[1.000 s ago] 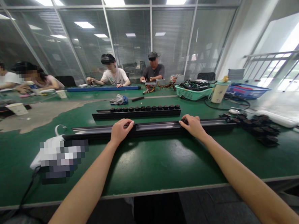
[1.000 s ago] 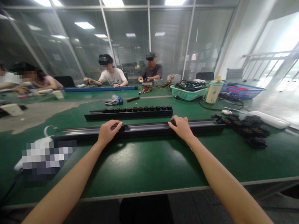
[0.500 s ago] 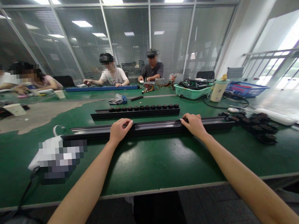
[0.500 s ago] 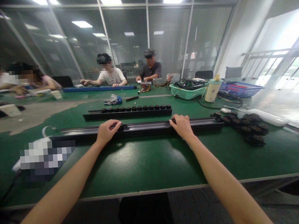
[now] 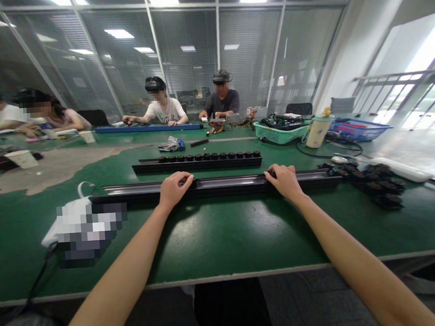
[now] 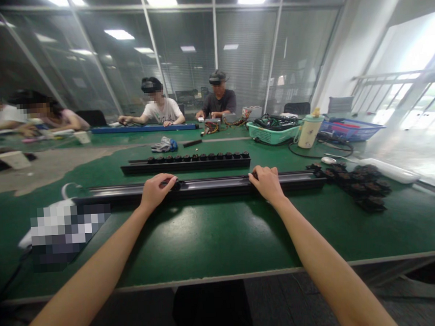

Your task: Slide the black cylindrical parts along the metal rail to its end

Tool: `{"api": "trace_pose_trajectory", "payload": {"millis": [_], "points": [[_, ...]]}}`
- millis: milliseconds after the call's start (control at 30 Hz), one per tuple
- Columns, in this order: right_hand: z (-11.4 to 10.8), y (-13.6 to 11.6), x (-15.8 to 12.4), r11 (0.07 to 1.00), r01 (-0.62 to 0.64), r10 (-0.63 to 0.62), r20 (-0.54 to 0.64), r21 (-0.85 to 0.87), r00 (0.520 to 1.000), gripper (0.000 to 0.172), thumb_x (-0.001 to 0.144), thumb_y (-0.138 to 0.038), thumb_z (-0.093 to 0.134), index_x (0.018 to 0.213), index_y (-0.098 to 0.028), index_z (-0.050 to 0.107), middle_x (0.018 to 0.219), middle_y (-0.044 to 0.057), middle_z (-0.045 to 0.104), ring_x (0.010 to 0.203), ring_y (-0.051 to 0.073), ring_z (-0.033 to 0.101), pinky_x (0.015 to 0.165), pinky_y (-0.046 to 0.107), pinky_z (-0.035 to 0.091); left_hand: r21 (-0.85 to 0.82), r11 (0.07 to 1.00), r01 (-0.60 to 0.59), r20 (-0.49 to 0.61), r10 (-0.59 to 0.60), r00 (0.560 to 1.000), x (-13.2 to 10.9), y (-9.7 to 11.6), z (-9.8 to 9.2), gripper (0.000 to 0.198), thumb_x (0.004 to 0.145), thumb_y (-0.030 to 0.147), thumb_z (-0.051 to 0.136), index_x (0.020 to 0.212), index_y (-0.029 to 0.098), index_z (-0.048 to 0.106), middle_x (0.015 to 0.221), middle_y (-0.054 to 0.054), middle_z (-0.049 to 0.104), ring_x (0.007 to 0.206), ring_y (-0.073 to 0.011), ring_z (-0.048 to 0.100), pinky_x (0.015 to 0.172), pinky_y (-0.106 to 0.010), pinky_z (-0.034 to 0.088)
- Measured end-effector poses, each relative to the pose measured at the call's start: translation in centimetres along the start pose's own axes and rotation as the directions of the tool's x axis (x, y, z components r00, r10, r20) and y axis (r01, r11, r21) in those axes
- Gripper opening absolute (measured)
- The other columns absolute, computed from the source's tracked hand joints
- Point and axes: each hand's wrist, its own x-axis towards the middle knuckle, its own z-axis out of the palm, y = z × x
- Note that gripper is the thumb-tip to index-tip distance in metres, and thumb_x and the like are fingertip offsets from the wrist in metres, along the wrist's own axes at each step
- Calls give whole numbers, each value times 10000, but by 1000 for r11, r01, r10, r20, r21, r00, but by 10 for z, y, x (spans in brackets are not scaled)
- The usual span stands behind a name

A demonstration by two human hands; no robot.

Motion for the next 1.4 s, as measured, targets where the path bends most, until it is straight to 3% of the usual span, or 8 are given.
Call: {"api": "trace_pose_trajectory", "payload": {"millis": [367,533,900,1400], "points": [[-2,16,0,1000,25,-25,16,-9,1000,315,1028,-419,402,1039,-192,621,970,127,716,964,291,625,945,420,319,-2,1000,6,4,-6,1000,0,2,0,352,981,513,541,928,230,744,945,-52,768,847,-203,693,744,-299,511],[-1,17,0,1000,19,-18,15,-20,1000,311,1029,-422,412,1036,-195,625,965,125,718,941,284,626,949,416,317,7,1000,2,9,-2,1000,0,-1,1,362,983,525,533,934,236,746,963,-52,775,877,-212,701,802,-314,519],[-4,19,-1,999,5,-4,15,-40,1000,320,1029,-432,419,1047,-190,627,971,132,723,952,291,631,960,422,317,-11,1000,10,6,-10,1000,-1,-2,2,363,983,531,541,944,236,750,960,-59,768,864,-211,697,726,-296,523],[2,27,0,998,14,-15,-22,-55,1000,320,1026,-432,424,1025,-191,635,932,114,714,911,275,625,934,415,317,-2,1000,-3,3,3,1000,0,-1,1,354,986,518,545,942,232,750,956,-51,768,858,-204,696,754,-299,514]]}}
